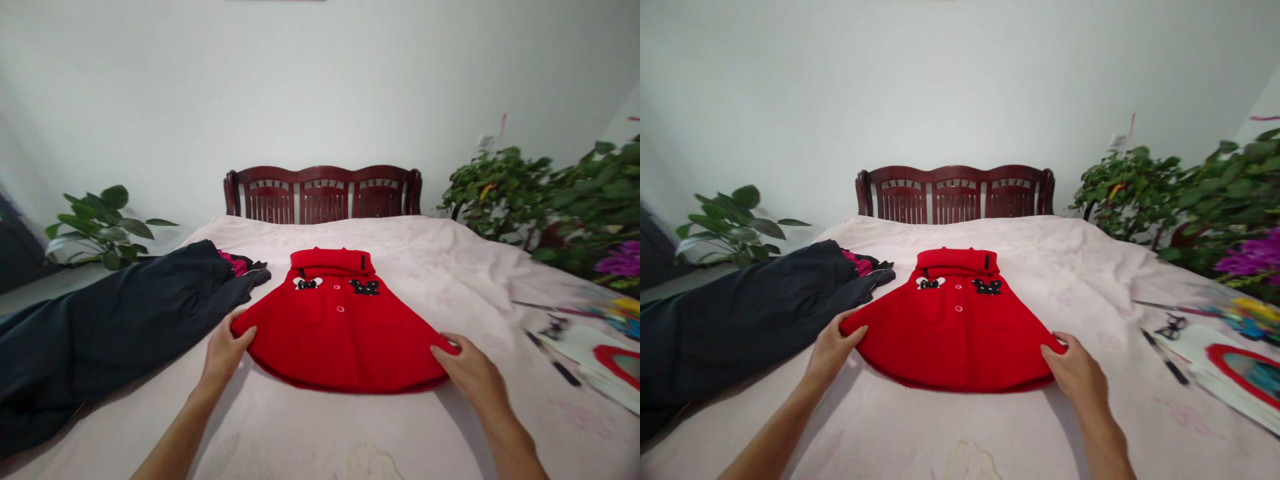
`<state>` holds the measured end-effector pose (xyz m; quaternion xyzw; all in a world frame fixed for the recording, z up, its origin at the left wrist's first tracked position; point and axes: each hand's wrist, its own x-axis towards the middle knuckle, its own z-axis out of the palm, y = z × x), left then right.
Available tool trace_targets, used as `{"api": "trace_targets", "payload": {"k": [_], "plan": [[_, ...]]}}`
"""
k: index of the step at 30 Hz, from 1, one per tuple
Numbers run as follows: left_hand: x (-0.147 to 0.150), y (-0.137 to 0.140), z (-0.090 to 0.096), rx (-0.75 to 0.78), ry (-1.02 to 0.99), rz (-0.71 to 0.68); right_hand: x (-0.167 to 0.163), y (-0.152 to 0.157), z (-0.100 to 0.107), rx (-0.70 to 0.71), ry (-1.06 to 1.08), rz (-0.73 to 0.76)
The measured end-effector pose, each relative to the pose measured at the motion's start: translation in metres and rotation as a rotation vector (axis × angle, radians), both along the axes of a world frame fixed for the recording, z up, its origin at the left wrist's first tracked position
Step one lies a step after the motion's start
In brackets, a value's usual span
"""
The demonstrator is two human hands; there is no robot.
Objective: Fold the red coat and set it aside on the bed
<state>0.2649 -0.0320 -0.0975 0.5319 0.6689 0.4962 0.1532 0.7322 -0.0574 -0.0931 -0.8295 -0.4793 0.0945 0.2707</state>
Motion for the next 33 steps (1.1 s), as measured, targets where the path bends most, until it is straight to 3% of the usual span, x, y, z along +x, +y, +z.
{"api": "trace_targets", "payload": {"k": [2, 4, 7, 9, 13, 16, 19, 22, 24, 27, 30, 33], "plan": [[0.026, 0.001, 0.009, 0.101, 0.096, -0.087, -0.028, 0.001, 0.008, 0.174, -0.012, 0.055], [0.052, 0.003, 0.013, 0.141, 0.211, -0.312, -0.060, 0.001, 0.009, 0.294, -0.047, 0.292], [0.073, 0.007, 0.012, -0.009, 0.445, -0.818, -0.088, 0.001, -0.005, 0.180, -0.102, 0.783], [0.068, 0.010, 0.012, -0.122, 0.558, -1.071, -0.083, 0.000, -0.014, 0.056, -0.093, 0.945], [0.030, 0.014, 0.014, -0.232, 0.710, -1.245, -0.040, -0.003, -0.018, -0.027, -0.009, 1.049], [0.011, 0.016, 0.011, -0.221, 0.900, -1.211, -0.017, -0.003, -0.017, 0.016, -0.124, 1.098], [0.014, 0.023, -0.002, -0.119, 1.015, -1.116, -0.016, 0.004, -0.021, 0.127, -0.271, 1.129], [0.025, 0.034, -0.015, -0.017, 0.970, -1.061, -0.025, 0.019, -0.029, 0.229, -0.307, 1.196], [0.034, 0.043, -0.014, 0.022, 0.870, -1.035, -0.031, 0.032, -0.028, 0.269, -0.268, 1.213], [0.046, 0.056, 0.013, 0.029, 0.609, -0.966, -0.040, 0.054, -0.006, 0.346, -0.118, 1.120], [0.051, 0.064, 0.065, 0.079, 0.284, -0.852, -0.048, 0.065, 0.043, 0.521, 0.108, 0.962], [0.042, 0.056, 0.114, 0.137, 0.076, -0.730, -0.052, 0.053, 0.093, 0.670, 0.267, 0.887]]}}
